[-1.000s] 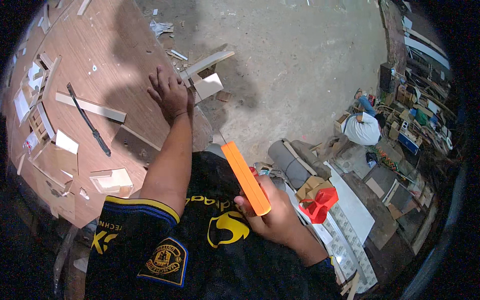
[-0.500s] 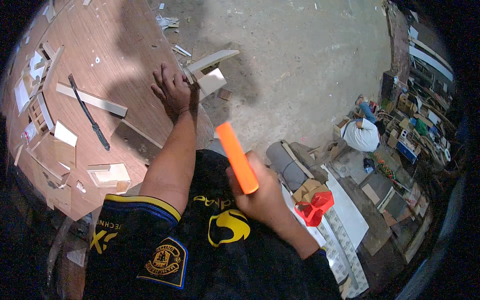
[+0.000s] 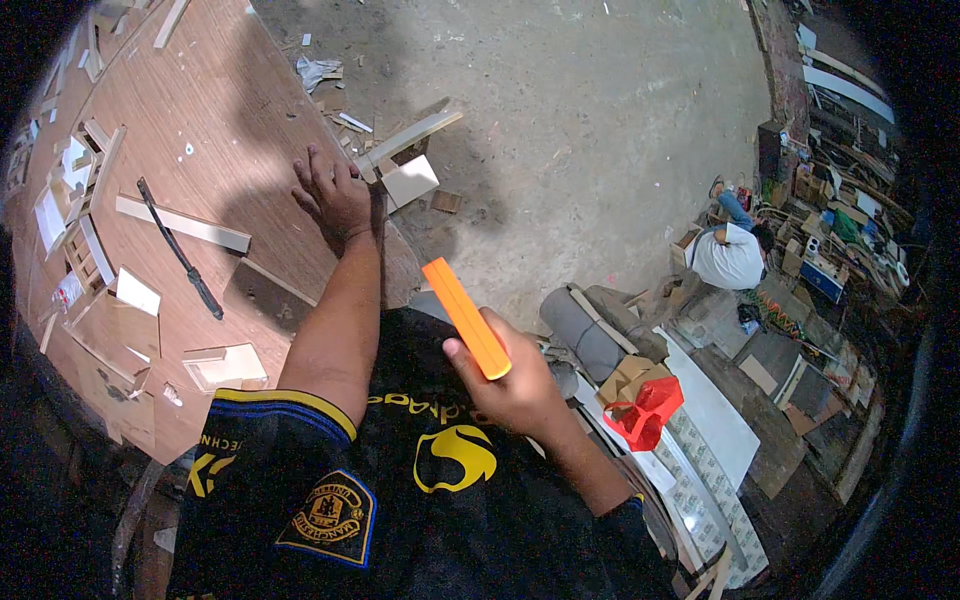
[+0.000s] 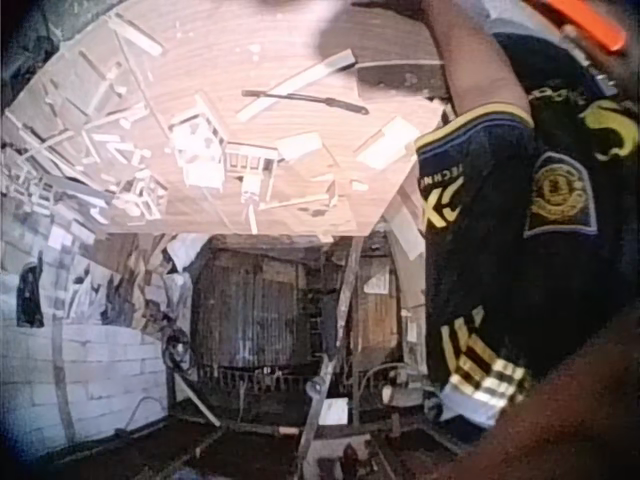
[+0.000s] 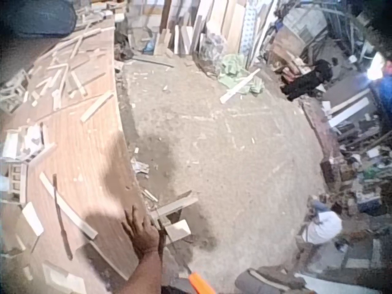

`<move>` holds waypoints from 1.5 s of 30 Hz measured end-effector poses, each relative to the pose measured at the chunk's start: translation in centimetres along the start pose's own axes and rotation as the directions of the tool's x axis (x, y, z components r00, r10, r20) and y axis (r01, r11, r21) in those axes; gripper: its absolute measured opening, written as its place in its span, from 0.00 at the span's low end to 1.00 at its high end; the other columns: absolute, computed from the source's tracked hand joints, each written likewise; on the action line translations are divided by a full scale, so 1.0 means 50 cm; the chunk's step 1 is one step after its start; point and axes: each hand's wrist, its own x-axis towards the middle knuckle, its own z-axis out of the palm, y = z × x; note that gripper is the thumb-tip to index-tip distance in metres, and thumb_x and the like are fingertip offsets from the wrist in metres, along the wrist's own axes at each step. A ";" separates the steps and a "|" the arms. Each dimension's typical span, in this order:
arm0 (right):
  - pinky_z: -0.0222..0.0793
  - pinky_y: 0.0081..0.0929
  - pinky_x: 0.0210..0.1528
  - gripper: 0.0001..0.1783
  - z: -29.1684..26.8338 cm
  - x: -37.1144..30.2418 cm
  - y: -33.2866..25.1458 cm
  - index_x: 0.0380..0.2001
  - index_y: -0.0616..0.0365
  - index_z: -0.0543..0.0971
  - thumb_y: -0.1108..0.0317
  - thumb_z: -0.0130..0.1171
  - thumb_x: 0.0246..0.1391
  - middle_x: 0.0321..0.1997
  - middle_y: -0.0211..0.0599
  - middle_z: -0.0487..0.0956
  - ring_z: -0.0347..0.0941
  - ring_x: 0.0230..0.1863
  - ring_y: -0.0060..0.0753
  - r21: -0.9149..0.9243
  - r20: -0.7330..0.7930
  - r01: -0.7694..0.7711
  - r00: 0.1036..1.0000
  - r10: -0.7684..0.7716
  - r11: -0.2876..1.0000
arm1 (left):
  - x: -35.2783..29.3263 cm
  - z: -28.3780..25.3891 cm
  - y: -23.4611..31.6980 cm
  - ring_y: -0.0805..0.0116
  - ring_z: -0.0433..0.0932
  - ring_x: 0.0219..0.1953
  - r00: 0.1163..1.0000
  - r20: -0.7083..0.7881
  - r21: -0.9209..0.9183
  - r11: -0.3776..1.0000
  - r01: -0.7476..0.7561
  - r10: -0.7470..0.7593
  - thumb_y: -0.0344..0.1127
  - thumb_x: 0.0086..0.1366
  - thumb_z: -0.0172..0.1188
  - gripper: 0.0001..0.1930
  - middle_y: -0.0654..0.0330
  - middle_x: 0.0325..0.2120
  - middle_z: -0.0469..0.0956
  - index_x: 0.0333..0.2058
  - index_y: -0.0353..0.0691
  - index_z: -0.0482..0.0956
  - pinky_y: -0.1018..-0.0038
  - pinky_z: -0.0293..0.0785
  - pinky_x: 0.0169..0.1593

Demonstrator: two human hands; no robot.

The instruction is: The person is sawing a small piece of wood on a workbench.

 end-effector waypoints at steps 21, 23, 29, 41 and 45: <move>0.65 0.28 0.26 0.16 -0.020 0.009 0.037 0.26 0.63 0.74 0.61 0.62 0.57 0.18 0.39 0.71 0.66 0.19 0.30 0.029 0.070 -0.088 0.994 0.085 0.996 | 0.003 -0.011 0.005 0.47 0.51 0.69 0.999 0.038 -0.030 1.000 0.010 -0.009 0.39 0.61 0.53 0.08 0.57 0.64 0.59 0.36 0.48 0.79 0.40 0.47 0.65; 0.65 0.29 0.24 0.14 0.022 -0.017 0.115 0.25 0.63 0.75 0.62 0.62 0.56 0.16 0.40 0.71 0.67 0.16 0.34 -0.101 0.082 0.111 0.991 -0.103 0.989 | -0.003 0.000 -0.012 0.47 0.52 0.68 1.000 0.009 0.009 1.000 -0.008 0.008 0.39 0.61 0.53 0.08 0.57 0.64 0.59 0.37 0.48 0.79 0.40 0.48 0.64; 0.66 0.31 0.25 0.13 0.062 -0.045 0.198 0.25 0.62 0.75 0.64 0.62 0.56 0.18 0.44 0.74 0.71 0.19 0.39 0.000 -0.051 0.071 0.996 -0.071 0.997 | 0.012 -0.001 0.002 0.46 0.56 0.66 0.994 -0.075 -0.005 0.996 -0.085 0.084 0.37 0.60 0.56 0.05 0.56 0.59 0.65 0.33 0.47 0.78 0.42 0.52 0.62; 0.68 0.34 0.29 0.14 0.068 0.089 0.068 0.28 0.64 0.75 0.62 0.60 0.57 0.23 0.50 0.76 0.75 0.25 0.48 0.045 -0.049 0.003 0.999 -0.001 0.999 | 0.001 0.035 -0.024 0.48 0.53 0.68 0.991 -0.091 0.056 0.994 -0.093 0.098 0.40 0.55 0.63 0.09 0.62 0.62 0.63 0.35 0.51 0.78 0.43 0.54 0.62; 0.67 0.35 0.28 0.13 0.085 0.082 0.073 0.28 0.63 0.75 0.63 0.60 0.57 0.23 0.50 0.76 0.74 0.25 0.51 0.022 -0.047 -0.008 0.999 0.009 1.000 | 0.001 0.020 -0.021 0.48 0.53 0.68 0.995 -0.041 0.040 0.995 -0.086 0.087 0.39 0.55 0.63 0.09 0.62 0.63 0.61 0.36 0.52 0.78 0.42 0.54 0.63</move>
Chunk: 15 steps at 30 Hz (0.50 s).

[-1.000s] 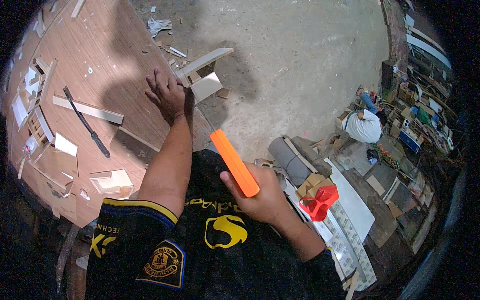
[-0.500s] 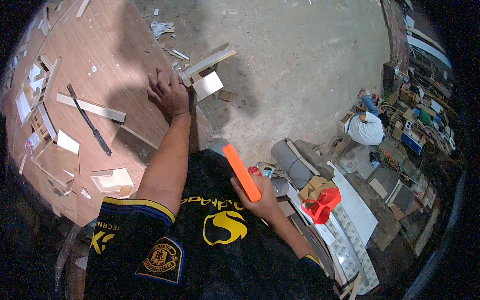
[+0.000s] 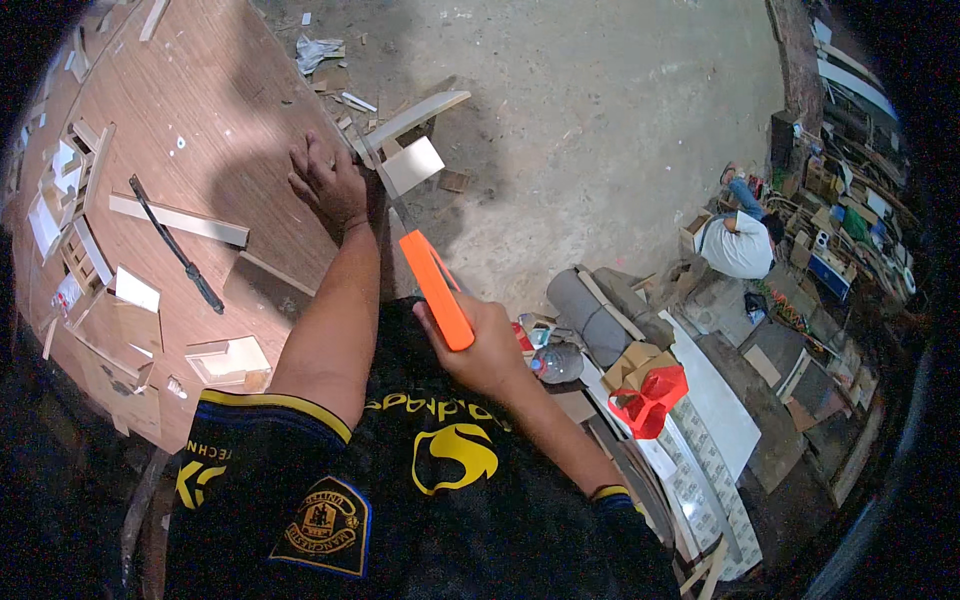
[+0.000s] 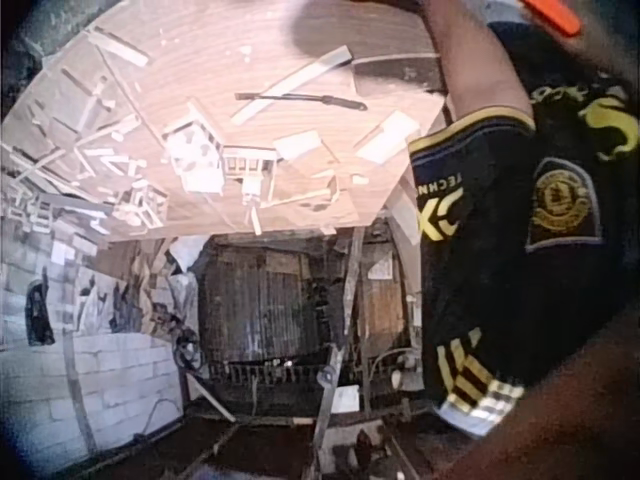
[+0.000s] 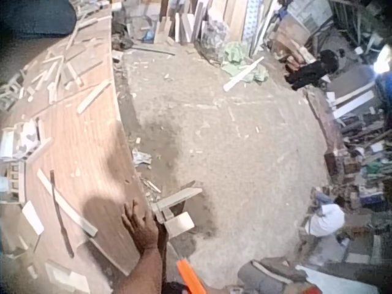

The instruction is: The person is sawing a small piece of wood on a workbench.

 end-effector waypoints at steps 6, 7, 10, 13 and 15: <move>0.64 0.32 0.26 0.13 -0.050 -0.074 -0.046 0.28 0.64 0.75 0.63 0.61 0.57 0.19 0.45 0.72 0.69 0.19 0.39 -0.015 0.042 -0.029 0.999 0.030 0.999 | -0.003 -0.001 -0.003 0.45 0.55 0.67 0.999 -0.034 -0.024 0.999 0.031 -0.031 0.39 0.58 0.57 0.05 0.58 0.59 0.64 0.32 0.49 0.79 0.40 0.49 0.64; 0.66 0.32 0.27 0.13 -0.053 -0.082 -0.042 0.30 0.63 0.76 0.63 0.61 0.57 0.20 0.46 0.74 0.71 0.20 0.38 -0.014 0.071 -0.047 0.996 0.048 0.999 | 0.000 -0.009 0.002 0.45 0.54 0.67 0.999 -0.021 -0.068 0.997 0.046 -0.047 0.39 0.59 0.57 0.05 0.58 0.60 0.64 0.33 0.50 0.79 0.39 0.49 0.64; 0.67 0.30 0.28 0.12 -0.047 -0.066 -0.024 0.30 0.63 0.76 0.63 0.61 0.57 0.21 0.45 0.75 0.70 0.21 0.34 -0.052 0.062 -0.023 0.998 0.026 0.998 | 0.003 -0.018 0.016 0.46 0.54 0.67 0.997 0.053 -0.079 0.995 0.055 -0.051 0.38 0.59 0.59 0.06 0.61 0.61 0.62 0.36 0.53 0.78 0.40 0.54 0.62; 0.67 0.30 0.28 0.12 -0.004 -0.014 0.005 0.31 0.64 0.76 0.64 0.61 0.57 0.21 0.46 0.76 0.71 0.21 0.35 -0.035 0.013 0.031 0.999 -0.031 0.999 | 0.009 -0.001 -0.004 0.46 0.52 0.68 0.999 -0.050 -0.046 0.999 0.003 -0.005 0.39 0.58 0.59 0.07 0.60 0.61 0.62 0.36 0.53 0.79 0.40 0.52 0.63; 0.67 0.31 0.28 0.12 0.005 0.018 0.006 0.31 0.64 0.76 0.64 0.60 0.57 0.22 0.46 0.76 0.71 0.21 0.37 -0.027 -0.004 0.090 0.996 -0.091 0.996 | 0.008 0.001 0.000 0.45 0.53 0.67 0.999 -0.039 -0.037 0.999 0.011 -0.012 0.40 0.59 0.58 0.05 0.59 0.60 0.63 0.34 0.52 0.79 0.39 0.52 0.63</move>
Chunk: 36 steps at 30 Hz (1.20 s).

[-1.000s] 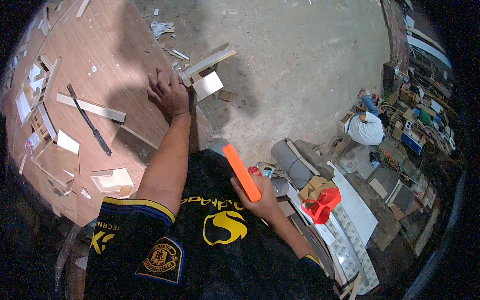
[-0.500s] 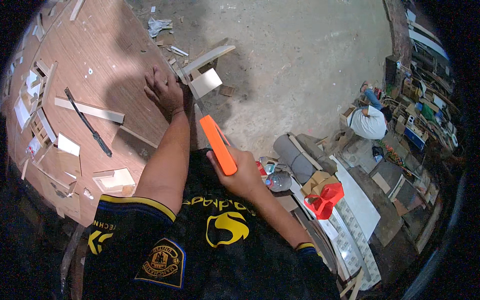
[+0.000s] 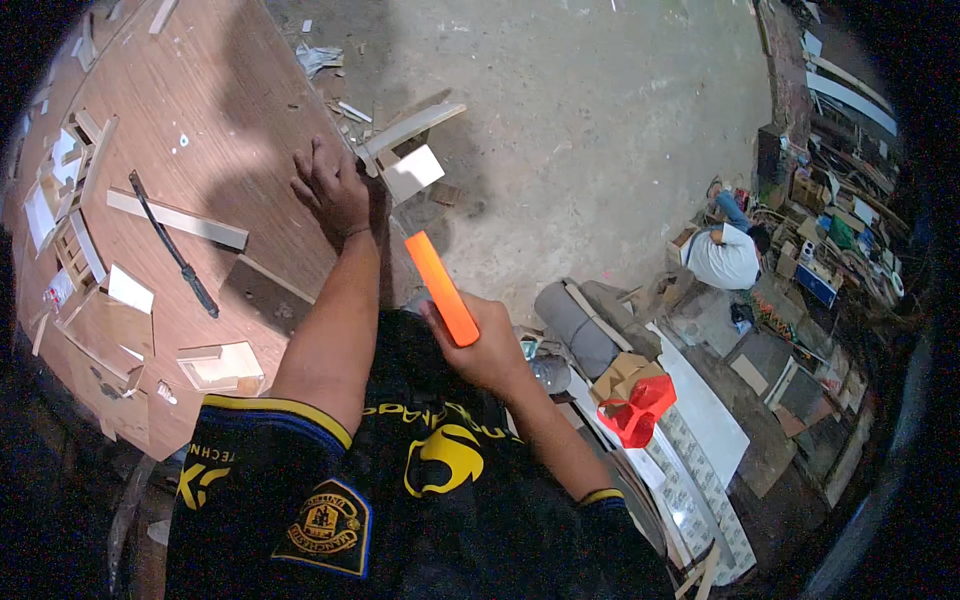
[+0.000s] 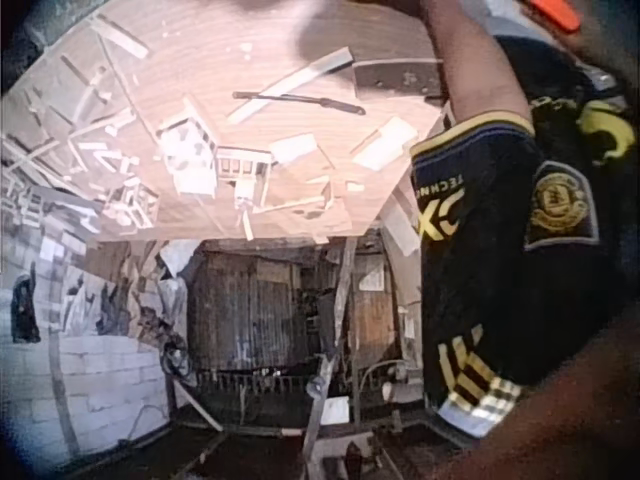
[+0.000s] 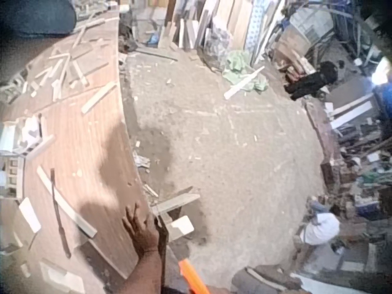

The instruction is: The person is sawing a small piece of wood on a workbench.

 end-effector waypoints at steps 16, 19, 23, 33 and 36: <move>0.63 0.32 0.23 0.13 -0.051 -0.081 -0.013 0.26 0.62 0.75 0.63 0.63 0.55 0.17 0.43 0.71 0.67 0.16 0.42 0.037 0.024 -0.227 0.974 0.226 0.973 | -0.006 -0.025 0.006 0.45 0.54 0.67 0.996 0.069 -0.027 0.998 0.051 -0.049 0.39 0.61 0.54 0.06 0.59 0.61 0.62 0.33 0.51 0.79 0.38 0.53 0.63; 0.64 0.31 0.23 0.13 -0.065 -0.115 -0.023 0.26 0.62 0.75 0.63 0.62 0.56 0.16 0.41 0.71 0.65 0.16 0.30 -0.089 0.029 -0.008 1.000 0.011 0.996 | -0.003 -0.018 0.009 0.45 0.54 0.67 0.997 0.059 -0.010 0.998 0.058 -0.057 0.39 0.61 0.54 0.06 0.59 0.61 0.62 0.34 0.49 0.79 0.38 0.55 0.62; 0.67 0.30 0.27 0.12 -0.093 -0.136 -0.019 0.28 0.62 0.76 0.63 0.62 0.56 0.19 0.44 0.74 0.68 0.17 0.37 -0.031 0.077 -0.155 0.985 0.157 0.987 | 0.004 -0.046 0.032 0.45 0.55 0.67 0.990 0.123 -0.022 0.998 0.066 -0.063 0.39 0.62 0.55 0.06 0.59 0.61 0.62 0.35 0.48 0.77 0.37 0.54 0.62; 0.62 0.31 0.24 0.13 -0.066 -0.068 0.005 0.26 0.62 0.74 0.63 0.60 0.57 0.18 0.42 0.72 0.68 0.18 0.38 -0.131 0.003 0.026 1.000 -0.026 0.991 | -0.013 -0.022 0.025 0.49 0.52 0.68 0.984 0.153 0.025 0.996 0.090 -0.093 0.38 0.61 0.57 0.08 0.62 0.63 0.60 0.39 0.51 0.78 0.39 0.52 0.64; 0.61 0.31 0.23 0.12 -0.090 -0.134 -0.007 0.26 0.62 0.74 0.65 0.60 0.57 0.18 0.41 0.71 0.67 0.17 0.37 -0.090 0.090 -0.115 0.988 0.124 0.989 | 0.000 -0.030 0.022 0.46 0.57 0.67 0.997 0.039 0.007 0.998 0.068 -0.068 0.38 0.60 0.58 0.07 0.60 0.60 0.63 0.35 0.45 0.76 0.40 0.54 0.63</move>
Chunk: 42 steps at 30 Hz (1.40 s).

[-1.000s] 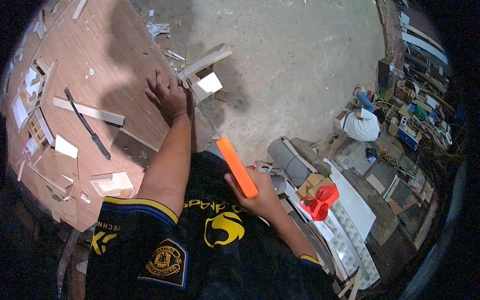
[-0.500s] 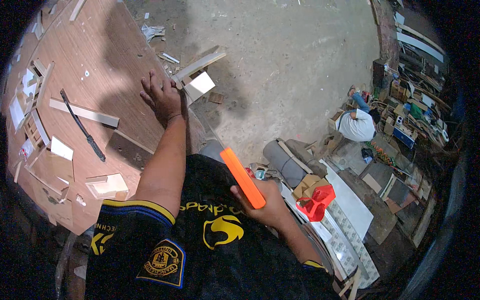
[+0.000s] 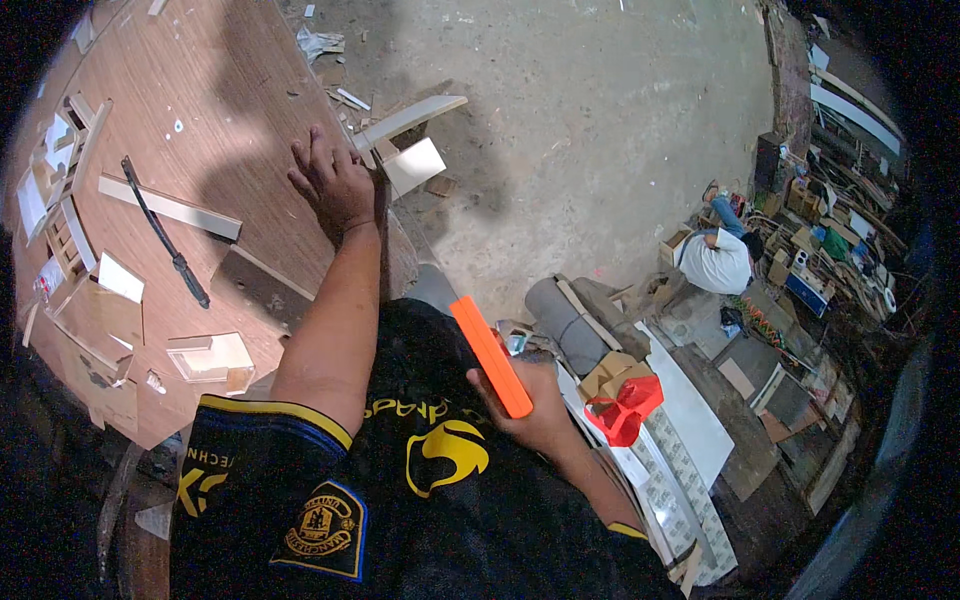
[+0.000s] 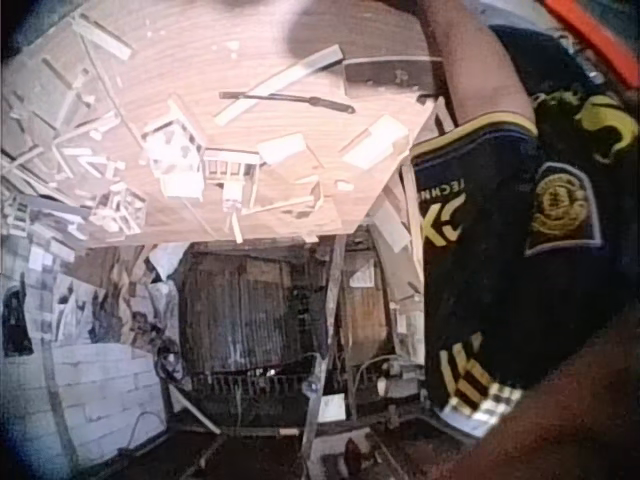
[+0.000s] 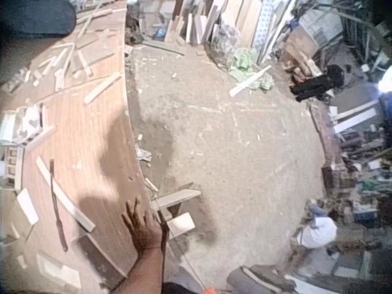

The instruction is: The person is sawing a small piece of wood on a workbench.

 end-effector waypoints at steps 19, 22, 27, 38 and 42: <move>0.69 0.40 0.31 0.14 -0.008 0.030 -0.069 0.36 0.62 0.73 0.62 0.61 0.57 0.26 0.48 0.77 0.76 0.29 0.55 0.051 0.037 0.117 0.992 -0.119 0.992 | -0.014 0.040 -0.032 0.56 0.57 0.67 0.993 -0.045 0.129 0.986 -0.106 0.112 0.41 0.59 0.57 0.09 0.66 0.62 0.63 0.38 0.50 0.77 0.47 0.51 0.65; 0.70 0.39 0.32 0.15 -0.009 0.034 -0.089 0.37 0.62 0.73 0.61 0.60 0.57 0.26 0.49 0.77 0.76 0.30 0.55 0.080 0.026 0.100 0.994 -0.102 0.992 | -0.023 0.050 -0.044 0.56 0.58 0.67 0.997 -0.021 0.064 0.995 -0.077 0.079 0.40 0.59 0.57 0.08 0.67 0.62 0.64 0.37 0.50 0.76 0.46 0.50 0.64; 0.70 0.37 0.31 0.16 -0.016 0.050 -0.112 0.42 0.63 0.73 0.63 0.60 0.57 0.26 0.50 0.77 0.76 0.29 0.55 0.084 0.083 0.114 0.989 -0.121 0.990 | -0.014 0.029 -0.025 0.55 0.57 0.67 0.999 -0.021 0.002 0.999 -0.035 0.035 0.38 0.60 0.56 0.03 0.67 0.60 0.65 0.34 0.52 0.75 0.44 0.48 0.65; 0.70 0.36 0.28 0.14 0.007 0.036 -0.059 0.42 0.61 0.75 0.65 0.60 0.57 0.25 0.48 0.77 0.77 0.28 0.52 0.112 0.051 0.044 0.997 -0.050 0.993 | -0.005 0.049 -0.029 0.50 0.57 0.67 0.998 -0.032 0.075 0.995 -0.058 0.060 0.36 0.60 0.56 0.04 0.63 0.60 0.66 0.33 0.48 0.78 0.39 0.48 0.64; 0.70 0.37 0.29 0.12 0.035 0.057 -0.043 0.36 0.62 0.75 0.63 0.60 0.56 0.25 0.50 0.77 0.76 0.30 0.55 0.088 -0.015 0.122 0.993 -0.121 0.989 | -0.017 0.054 -0.038 0.49 0.57 0.67 0.997 -0.040 0.032 0.997 -0.069 0.070 0.36 0.59 0.57 0.04 0.62 0.61 0.65 0.34 0.49 0.78 0.38 0.50 0.64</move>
